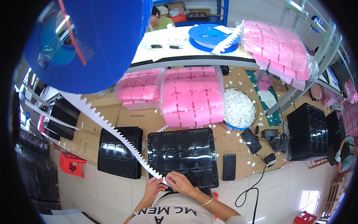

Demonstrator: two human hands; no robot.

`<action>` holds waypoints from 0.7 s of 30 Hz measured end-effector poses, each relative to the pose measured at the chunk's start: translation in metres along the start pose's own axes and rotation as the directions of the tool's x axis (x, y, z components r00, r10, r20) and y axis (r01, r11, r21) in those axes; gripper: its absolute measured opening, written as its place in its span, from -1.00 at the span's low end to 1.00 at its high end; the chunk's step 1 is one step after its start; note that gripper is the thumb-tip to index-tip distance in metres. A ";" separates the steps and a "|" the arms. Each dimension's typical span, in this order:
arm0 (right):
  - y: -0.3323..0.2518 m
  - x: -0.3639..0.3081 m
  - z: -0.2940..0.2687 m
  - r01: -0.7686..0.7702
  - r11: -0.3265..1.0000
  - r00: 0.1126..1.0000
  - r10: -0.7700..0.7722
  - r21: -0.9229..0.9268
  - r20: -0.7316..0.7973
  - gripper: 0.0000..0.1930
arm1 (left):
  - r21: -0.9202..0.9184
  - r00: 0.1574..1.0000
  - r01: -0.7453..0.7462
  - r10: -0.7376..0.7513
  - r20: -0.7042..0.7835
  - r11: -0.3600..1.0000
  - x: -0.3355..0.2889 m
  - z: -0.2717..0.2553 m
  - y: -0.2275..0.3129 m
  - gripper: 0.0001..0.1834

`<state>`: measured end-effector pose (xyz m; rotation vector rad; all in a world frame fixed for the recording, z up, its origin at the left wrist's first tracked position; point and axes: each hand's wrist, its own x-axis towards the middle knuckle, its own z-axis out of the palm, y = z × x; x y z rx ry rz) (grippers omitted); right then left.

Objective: The person tears pieces of adhesive tape from a strip and applies them to black plastic trays by hand. The person then places pink foam sheets onto the taped trays and presses them down.

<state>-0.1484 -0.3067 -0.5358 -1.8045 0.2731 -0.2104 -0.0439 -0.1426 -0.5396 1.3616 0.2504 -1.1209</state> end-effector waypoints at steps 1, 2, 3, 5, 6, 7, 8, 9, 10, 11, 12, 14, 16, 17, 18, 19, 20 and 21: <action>-0.006 0.002 -0.006 0.034 0.999 0.999 -0.034 0.002 -0.022 -0.87 | -0.003 1.000 0.001 -0.001 0.003 1.000 0.001 -0.001 -0.002 -0.86; -0.011 0.006 -0.014 0.050 0.999 0.997 -0.050 0.006 -0.065 -0.88 | -0.010 0.998 -0.031 0.031 -0.048 0.999 0.002 -0.005 -0.006 -0.87; -0.008 0.011 -0.024 0.041 0.999 0.995 -0.042 -0.012 -0.093 -0.90 | -0.014 0.993 -0.065 0.063 -0.098 0.998 0.003 -0.009 -0.010 -0.87; 0.006 0.024 -0.054 0.038 0.987 0.987 -0.062 -0.159 -0.148 -0.90 | 0.001 0.962 -0.162 0.159 -0.221 0.987 0.005 -0.033 -0.026 -0.86; 0.017 0.030 -0.074 0.048 0.973 0.967 -0.102 -0.228 -0.233 -0.93 | 0.043 0.937 -0.212 0.215 -0.277 0.976 0.003 -0.041 -0.030 -0.86; 0.029 0.035 -0.095 0.052 0.954 0.938 -0.147 -0.295 -0.313 -0.95 | 0.088 0.904 -0.258 0.272 -0.331 0.962 -0.001 -0.051 -0.034 -0.85; 0.042 0.041 -0.120 0.026 0.940 0.932 -0.145 -0.340 -0.331 -0.94 | 0.127 0.882 -0.279 0.306 -0.358 0.952 -0.004 -0.063 -0.040 -0.85; 0.055 0.045 -0.144 -0.003 0.924 0.925 -0.143 -0.383 -0.351 -0.92 | 0.168 0.859 -0.298 0.340 -0.383 0.940 -0.007 -0.078 -0.048 -0.84; 0.067 0.048 -0.166 -0.045 0.893 0.930 -0.125 -0.447 -0.344 -0.93 | 0.204 0.833 -0.339 0.394 -0.388 0.918 -0.007 -0.095 -0.059 -0.87; 0.077 0.053 -0.182 -0.085 0.857 0.935 -0.107 -0.508 -0.338 -0.94 | 0.252 0.834 -0.314 0.393 -0.388 0.915 -0.007 -0.114 -0.069 -0.90; 0.081 0.058 -0.191 -0.083 0.858 0.936 -0.108 -0.507 -0.336 -0.94 | 0.300 0.813 -0.273 0.386 -0.436 0.914 -0.008 -0.130 -0.080 -0.90; 0.085 0.069 -0.205 -0.103 0.784 0.954 -0.096 -0.612 -0.284 -0.96 | 0.346 0.785 -0.229 0.383 -0.487 0.910 -0.009 -0.165 -0.106 -0.90; 0.095 0.081 -0.209 -0.037 0.771 0.950 -0.170 -0.636 -0.261 -0.97 | 0.470 0.685 -0.277 0.515 -0.515 0.838 -0.005 -0.200 -0.130 -0.88; 0.101 0.085 -0.210 0.023 0.751 0.942 -0.237 -0.659 -0.238 -0.97 | 0.474 0.683 -0.275 0.517 -0.516 0.837 -0.008 -0.207 -0.134 -0.88; 0.102 0.090 -0.210 0.025 0.753 0.942 -0.237 -0.658 -0.236 -0.97 | 0.463 0.653 -0.254 0.504 -0.565 0.849 -0.012 -0.211 -0.136 -0.87; 0.104 0.094 -0.210 0.027 0.728 0.949 -0.234 -0.686 -0.211 -0.97 | 0.452 0.620 -0.234 0.490 -0.613 0.861 -0.015 -0.215 -0.138 -0.86; 0.105 0.099 -0.209 0.031 0.701 0.956 -0.230 -0.713 -0.185 -0.96 | 0.453 0.610 -0.250 0.503 -0.613 0.856 -0.015 -0.219 -0.140 -0.86; 0.112 0.102 -0.210 0.034 0.704 0.955 -0.231 -0.709 -0.184 -0.96 | 0.456 0.606 -0.248 0.504 -0.615 0.855 -0.017 -0.217 -0.137 -0.86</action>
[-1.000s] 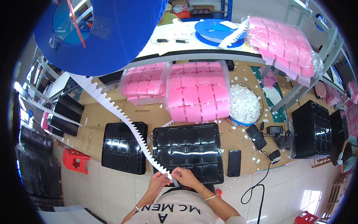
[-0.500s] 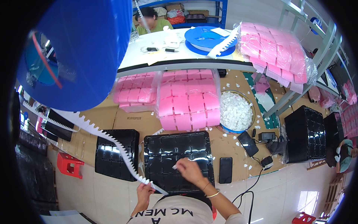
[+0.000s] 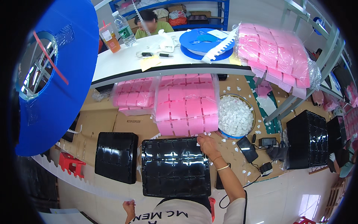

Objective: The person tears pieces of adhesive tape from a strip and applies them to black plastic trays by hand. The person then places pink foam sheets onto the taped trays and presses them down.

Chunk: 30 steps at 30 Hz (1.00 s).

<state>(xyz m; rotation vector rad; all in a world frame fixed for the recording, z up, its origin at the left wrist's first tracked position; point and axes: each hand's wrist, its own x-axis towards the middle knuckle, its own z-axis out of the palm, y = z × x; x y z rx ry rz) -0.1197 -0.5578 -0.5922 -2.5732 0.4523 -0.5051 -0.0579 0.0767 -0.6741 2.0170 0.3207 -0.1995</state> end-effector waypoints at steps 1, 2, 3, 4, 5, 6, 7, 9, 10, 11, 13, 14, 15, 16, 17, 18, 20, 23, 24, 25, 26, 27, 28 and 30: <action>0.006 0.002 0.003 0.020 1.000 1.000 -0.020 0.000 0.002 -0.97 | 0.062 0.999 0.041 -0.041 0.000 0.997 0.001 0.000 0.003 -0.86; 0.010 0.002 0.007 0.041 0.999 0.999 -0.041 -0.001 0.004 -0.94 | 0.123 0.997 0.082 -0.083 -0.003 0.989 0.003 0.001 0.006 -0.85; 0.010 0.003 0.010 0.045 0.999 0.999 -0.045 0.005 0.007 -0.94 | 0.124 0.996 0.085 -0.084 -0.011 0.989 0.002 0.003 0.014 -0.85; 0.010 0.001 0.011 0.028 0.999 0.999 -0.027 -0.023 0.016 -0.93 | 0.082 0.990 0.113 -0.119 0.071 0.990 -0.002 0.009 0.033 -0.85; 0.009 0.001 0.010 0.013 0.999 1.000 -0.012 -0.050 0.024 -0.92 | 0.041 0.977 0.144 -0.148 0.152 0.989 -0.007 0.016 0.054 -0.84; 0.008 0.002 0.009 0.016 0.999 1.000 -0.014 -0.048 0.024 -0.92 | 0.040 0.978 0.144 -0.149 0.149 0.989 -0.011 0.022 0.070 -0.84; 0.006 0.003 0.008 0.020 0.999 1.000 -0.019 -0.027 0.025 -0.91 | 0.015 0.965 0.115 -0.115 0.236 0.993 -0.016 0.027 0.084 -0.84; 0.006 0.004 0.008 0.022 1.000 1.000 -0.022 -0.009 0.023 -0.90 | -0.014 0.943 0.086 -0.077 0.323 0.996 -0.023 0.042 0.113 -0.84; 0.008 0.005 0.009 0.027 1.000 0.999 -0.027 -0.011 0.038 -0.90 | -0.024 0.922 0.067 -0.052 0.385 0.997 -0.026 0.052 0.126 -0.86; 0.010 0.005 0.010 0.032 0.999 0.998 -0.031 -0.014 0.052 -0.90 | -0.036 0.895 0.049 -0.028 0.445 0.998 -0.029 0.061 0.138 -0.87; 0.008 0.007 0.011 0.030 0.999 0.999 -0.029 -0.014 0.045 -0.90 | -0.032 0.877 0.051 -0.029 0.480 0.998 -0.034 0.075 0.156 -0.88; 0.007 0.007 0.011 0.028 1.000 0.999 -0.028 -0.013 0.038 -0.90 | -0.027 0.857 0.054 -0.032 0.514 0.998 -0.035 0.080 0.161 -0.88; 0.008 0.006 0.011 0.027 1.000 0.999 -0.027 -0.015 0.037 -0.90 | -0.017 0.839 0.069 -0.049 0.543 0.997 -0.035 0.085 0.164 -0.88; 0.008 0.006 0.012 0.021 1.000 0.999 -0.021 -0.018 0.036 -0.89 | -0.018 0.837 0.068 -0.047 0.545 0.998 -0.036 0.089 0.167 -0.88; 0.008 0.006 0.013 0.015 1.000 0.999 -0.014 -0.020 0.034 -0.89 | -0.009 0.824 0.074 -0.056 0.564 0.997 -0.038 0.094 0.170 -0.88; 0.007 0.007 0.011 0.011 1.000 0.999 -0.010 -0.022 0.034 -0.89 | 0.002 0.809 0.081 -0.067 0.584 0.997 -0.039 0.097 0.173 -0.87; 0.003 0.010 0.009 0.016 0.998 0.995 -0.011 -0.057 0.104 -0.88 | 0.032 0.795 0.090 -0.091 0.600 0.995 -0.038 0.099 0.169 -0.87; 0.008 0.006 0.023 0.096 0.992 0.995 -0.094 -0.083 0.028 -0.89 | -0.009 0.765 0.083 -0.058 0.641 0.997 -0.033 0.105 0.154 -0.86; 0.009 0.006 0.022 0.091 0.992 0.996 -0.089 -0.083 0.026 -0.89 | 0.017 0.770 0.079 -0.072 0.634 0.997 -0.035 0.104 0.152 -0.86; 0.011 0.008 0.021 0.074 0.994 0.997 -0.071 -0.075 0.040 -0.89 | 0.044 0.776 0.076 -0.087 0.625 0.996 -0.036 0.104 0.150 -0.85; 0.013 0.010 0.021 0.057 0.996 0.997 -0.054 -0.066 0.055 -0.89 | 0.047 0.775 0.074 -0.087 0.626 0.996 -0.034 0.104 0.149 -0.85; 0.014 0.011 0.022 0.052 0.997 0.997 -0.049 -0.064 0.053 -0.89 | 0.025 0.768 0.069 -0.069 0.637 0.997 -0.033 0.105 0.149 -0.85; 0.014 0.012 0.024 0.061 0.993 0.997 -0.055 -0.097 0.060 -0.87 | 0.003 0.761 0.065 -0.052 0.647 0.998 -0.033 0.105 0.149 -0.85; 0.016 0.011 0.029 0.068 0.989 0.996 -0.060 -0.130 0.064 -0.84 | 0.016 0.763 0.067 -0.062 0.643 0.998 -0.034 0.103 0.153 -0.86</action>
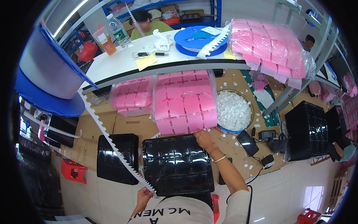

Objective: The person tears pieces of adhesive tape from a strip and applies them to black plastic trays by hand. The person then places pink foam sheets onto the taped trays and presses them down.

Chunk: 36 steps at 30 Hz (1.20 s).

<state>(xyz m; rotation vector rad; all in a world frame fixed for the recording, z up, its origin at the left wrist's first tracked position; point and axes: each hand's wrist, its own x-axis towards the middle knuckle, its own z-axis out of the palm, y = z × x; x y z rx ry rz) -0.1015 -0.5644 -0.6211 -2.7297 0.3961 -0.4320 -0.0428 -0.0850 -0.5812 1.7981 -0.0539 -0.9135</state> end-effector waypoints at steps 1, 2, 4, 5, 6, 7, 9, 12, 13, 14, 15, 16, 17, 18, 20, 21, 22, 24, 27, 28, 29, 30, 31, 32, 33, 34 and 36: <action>0.002 -0.003 0.002 0.012 1.000 1.000 -0.012 0.012 -0.026 -0.84 | 0.003 1.000 0.008 -0.008 -0.006 1.000 0.001 0.001 0.003 -0.86; 0.004 -0.005 0.004 0.024 0.999 0.998 -0.023 0.023 -0.052 -0.83 | 0.006 1.000 0.006 -0.006 -0.004 1.000 0.004 0.002 0.005 -0.86; -0.003 0.001 -0.003 -0.016 1.000 1.000 0.016 0.021 0.014 -0.84 | -0.005 1.000 0.011 -0.011 -0.009 1.000 0.000 0.000 0.006 -0.87; -0.007 0.003 -0.007 -0.058 0.998 0.995 0.057 0.010 0.078 -0.85 | -0.004 1.000 0.013 -0.013 -0.013 1.000 -0.001 0.001 0.006 -0.87; -0.007 0.001 -0.005 -0.062 0.998 0.995 0.061 0.009 0.075 -0.85 | -0.013 1.000 0.012 -0.012 -0.021 1.000 0.000 0.004 0.010 -0.87; -0.008 -0.003 -0.003 -0.023 1.000 0.999 0.023 -0.015 0.031 -0.85 | -0.023 1.000 0.010 -0.010 -0.030 1.000 0.000 0.005 0.012 -0.87; -0.011 -0.007 -0.002 0.017 0.999 1.000 -0.018 -0.042 -0.017 -0.85 | -0.038 1.000 0.010 -0.011 -0.023 0.999 -0.005 0.004 0.011 -0.87; -0.012 -0.007 -0.005 0.000 1.000 0.998 0.001 0.019 -0.057 -0.86 | -0.053 1.000 0.004 -0.004 -0.005 0.999 -0.001 0.004 0.011 -0.88; -0.008 -0.005 -0.006 -0.034 0.999 0.998 0.035 0.021 -0.052 -0.86 | -0.049 1.000 0.001 -0.001 0.018 0.999 -0.003 0.005 0.011 -0.88; -0.006 -0.007 -0.006 -0.070 0.997 0.996 0.071 0.022 -0.047 -0.86 | -0.042 1.000 0.006 -0.005 0.027 0.999 -0.004 0.006 0.011 -0.88; -0.008 -0.004 -0.004 -0.043 0.998 0.989 0.048 0.038 -0.136 -0.86 | -0.019 0.999 -0.003 0.004 0.032 1.000 -0.002 0.007 0.013 -0.88; -0.011 -0.010 -0.004 -0.049 0.998 0.989 0.054 0.038 -0.139 -0.86 | 0.003 0.999 -0.013 0.013 0.039 1.000 -0.001 0.008 0.015 -0.88; -0.017 -0.021 -0.004 -0.064 0.997 0.994 0.067 0.030 -0.083 -0.87 | 0.003 0.999 -0.002 0.002 0.042 1.000 -0.003 0.010 0.016 -0.88; -0.022 -0.028 -0.005 -0.078 0.997 0.996 0.079 0.017 -0.033 -0.88 | 0.005 0.999 -0.009 0.009 0.051 1.000 -0.001 0.011 0.019 -0.88; -0.059 -0.055 0.005 -0.015 0.970 0.992 0.045 0.243 -0.120 -0.92 | -0.046 0.999 -0.001 0.003 0.036 0.999 -0.002 0.010 0.017 -0.86; -0.098 -0.062 -0.013 -0.058 0.941 0.989 0.099 0.333 -0.107 -0.95 | -0.052 1.000 0.006 -0.005 0.019 0.999 -0.005 0.006 0.015 -0.86; -0.120 -0.075 -0.018 -0.177 0.865 0.978 0.210 0.470 -0.017 -0.96 | -0.052 0.999 0.010 -0.008 0.035 0.999 -0.005 0.006 0.015 -0.86; -0.143 -0.097 -0.022 -0.277 0.739 0.953 0.295 0.614 0.074 -0.95 | -0.049 0.998 0.017 -0.013 0.065 0.999 -0.002 0.011 0.019 -0.85; -0.140 -0.106 -0.023 -0.330 0.690 0.904 0.429 0.644 0.003 -0.94 | -0.029 0.992 0.050 -0.046 0.120 0.998 -0.002 0.016 0.021 -0.85; -0.127 -0.098 -0.027 -0.218 0.807 0.925 0.350 0.549 -0.146 -0.93 | -0.010 0.989 0.061 -0.059 0.136 0.998 -0.001 0.016 0.018 -0.85; -0.116 -0.090 -0.032 -0.227 0.821 0.922 0.354 0.524 -0.155 -0.93 | 0.008 0.986 0.071 -0.071 0.149 0.997 0.001 0.014 0.015 -0.85; -0.106 -0.079 -0.039 -0.234 0.836 0.920 0.355 0.497 -0.164 -0.93 | 0.008 0.987 0.068 -0.068 0.149 0.998 0.003 0.012 0.010 -0.85; -0.093 -0.071 -0.044 -0.236 0.838 0.918 0.358 0.493 -0.170 -0.93 | 0.024 0.985 0.066 -0.068 0.161 0.998 0.005 0.011 0.006 -0.86; -0.077 -0.062 -0.043 -0.217 0.874 0.930 0.320 0.435 -0.179 -0.93 | 0.038 0.983 0.063 -0.068 0.171 0.997 0.006 0.010 0.002 -0.86; -0.064 -0.055 -0.038 -0.196 0.905 0.942 0.280 0.377 -0.184 -0.93 | 0.037 0.983 0.059 -0.065 0.173 0.998 0.007 0.010 0.000 -0.86; -0.053 -0.050 -0.034 -0.192 0.908 0.942 0.277 0.373 -0.188 -0.93 | 0.032 0.982 0.054 -0.059 0.178 0.998 0.008 0.011 0.000 -0.86; -0.038 -0.038 -0.027 -0.177 0.951 0.961 0.223 0.253 -0.165 -0.94 | 0.019 0.984 0.046 -0.048 0.174 0.999 0.008 0.012 -0.003 -0.86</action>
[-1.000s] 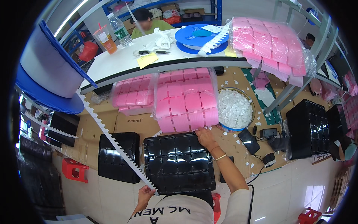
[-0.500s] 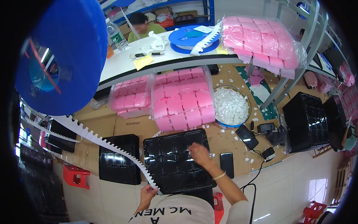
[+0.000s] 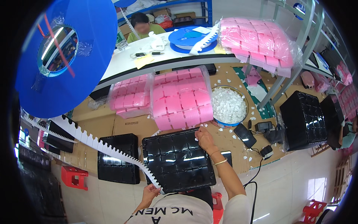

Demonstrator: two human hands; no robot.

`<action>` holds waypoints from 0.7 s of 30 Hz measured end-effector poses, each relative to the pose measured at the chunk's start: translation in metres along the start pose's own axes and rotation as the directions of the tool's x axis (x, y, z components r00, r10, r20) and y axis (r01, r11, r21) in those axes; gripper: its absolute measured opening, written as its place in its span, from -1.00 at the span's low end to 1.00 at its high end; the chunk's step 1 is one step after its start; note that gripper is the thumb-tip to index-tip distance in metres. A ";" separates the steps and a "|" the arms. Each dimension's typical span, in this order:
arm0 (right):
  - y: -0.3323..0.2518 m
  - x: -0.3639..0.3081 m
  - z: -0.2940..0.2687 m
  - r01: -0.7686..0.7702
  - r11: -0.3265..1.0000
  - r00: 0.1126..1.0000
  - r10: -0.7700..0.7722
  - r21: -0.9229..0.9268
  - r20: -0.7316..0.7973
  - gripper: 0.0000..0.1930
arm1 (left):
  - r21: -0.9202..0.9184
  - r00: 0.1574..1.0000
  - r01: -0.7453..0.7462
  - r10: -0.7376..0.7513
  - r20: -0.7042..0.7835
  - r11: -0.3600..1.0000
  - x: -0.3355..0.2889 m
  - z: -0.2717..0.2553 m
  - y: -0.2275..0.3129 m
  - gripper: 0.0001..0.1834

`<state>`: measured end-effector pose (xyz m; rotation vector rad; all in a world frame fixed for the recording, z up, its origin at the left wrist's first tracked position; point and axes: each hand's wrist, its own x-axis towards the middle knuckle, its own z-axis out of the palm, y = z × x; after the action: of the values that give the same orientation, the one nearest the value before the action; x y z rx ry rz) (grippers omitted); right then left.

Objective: The person tears pieces of adhesive tape from a strip and applies them to black plastic trays by hand. The person then places pink foam sheets onto the taped trays and presses them down.

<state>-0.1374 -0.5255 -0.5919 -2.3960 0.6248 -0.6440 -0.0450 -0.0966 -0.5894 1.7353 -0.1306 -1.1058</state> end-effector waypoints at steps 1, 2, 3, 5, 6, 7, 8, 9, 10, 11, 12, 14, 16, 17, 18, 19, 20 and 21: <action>0.004 0.005 0.002 0.020 0.997 0.999 -0.018 -0.071 0.036 -0.95 | 0.003 1.000 -0.006 0.006 -0.009 1.000 0.000 0.000 -0.003 -0.86; 0.008 0.009 0.005 0.031 0.997 0.999 -0.028 -0.069 0.039 -0.95 | 0.006 1.000 -0.011 0.011 -0.018 1.000 0.000 0.000 -0.005 -0.86; 0.007 0.013 0.008 -0.012 1.000 1.000 0.012 0.015 0.025 -0.94 | -0.002 1.000 -0.013 0.013 -0.028 1.000 -0.001 0.001 -0.005 -0.86; 0.010 0.020 0.012 -0.048 0.994 0.999 0.046 0.102 0.022 -0.94 | -0.052 0.999 -0.032 0.030 -0.042 0.998 -0.002 0.003 -0.006 -0.86; 0.008 0.025 0.010 0.017 0.999 0.998 -0.013 -0.046 0.068 -0.92 | -0.059 0.998 -0.033 0.030 -0.054 0.998 -0.003 0.003 -0.006 -0.86; 0.006 0.029 0.009 0.087 0.978 0.991 -0.065 -0.189 0.120 -0.90 | -0.069 0.998 -0.033 0.029 -0.059 0.997 -0.003 0.003 -0.007 -0.86; 0.005 0.031 0.012 0.096 0.978 0.989 -0.073 -0.183 0.126 -0.90 | -0.078 0.998 -0.033 0.028 -0.064 0.996 -0.004 0.003 -0.007 -0.86; 0.007 0.031 0.014 0.081 0.977 0.988 -0.052 -0.199 0.146 -0.89 | -0.081 0.997 -0.034 0.028 -0.068 0.996 -0.004 0.005 -0.005 -0.86; 0.009 0.031 0.015 0.065 0.975 0.986 -0.029 -0.214 0.165 -0.88 | -0.068 0.996 -0.032 0.027 -0.079 0.997 -0.005 0.007 -0.002 -0.86; 0.012 0.031 0.017 0.067 0.975 0.986 -0.031 -0.213 0.167 -0.88 | -0.053 0.996 -0.030 0.025 -0.090 0.998 -0.005 0.009 0.000 -0.86; 0.013 0.030 0.016 0.078 0.972 0.985 -0.041 -0.220 0.170 -0.87 | -0.056 0.996 -0.032 0.027 -0.090 0.998 -0.004 0.010 -0.001 -0.86; 0.015 0.027 0.015 0.089 0.969 0.984 -0.050 -0.231 0.170 -0.86 | -0.072 0.994 -0.048 0.041 -0.100 0.996 -0.003 0.010 -0.004 -0.86; 0.018 0.023 0.017 0.135 0.990 0.990 -0.133 -0.047 0.041 -0.84 | -0.062 0.994 -0.039 0.033 -0.104 0.997 -0.002 0.010 -0.005 -0.85; 0.019 0.021 0.018 0.133 0.990 0.991 -0.132 -0.051 0.038 -0.84 | -0.053 0.994 -0.032 0.026 -0.111 0.998 -0.001 0.010 -0.005 -0.85; 0.017 0.019 0.018 0.110 0.993 0.994 -0.110 -0.038 0.020 -0.82 | -0.052 0.994 -0.033 0.027 -0.109 0.998 -0.002 0.009 -0.006 -0.85; 0.015 0.018 0.019 0.088 0.996 0.996 -0.088 -0.025 0.002 -0.80 | -0.061 0.993 -0.040 0.033 -0.115 0.997 -0.001 0.009 -0.007 -0.85; 0.013 0.019 0.019 0.089 0.996 0.996 -0.089 -0.027 -0.001 -0.80 | -0.071 0.992 -0.049 0.040 -0.120 0.996 -0.001 0.009 -0.008 -0.85; 0.014 0.017 0.019 0.060 0.998 0.998 -0.060 -0.003 -0.001 -0.75 | -0.069 0.993 -0.052 0.044 -0.112 0.996 0.000 0.010 -0.006 -0.85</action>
<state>-0.1173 -0.5376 -0.6094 -2.4256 0.5565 -0.6705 -0.0547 -0.1008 -0.5949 1.7159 -0.0624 -0.9659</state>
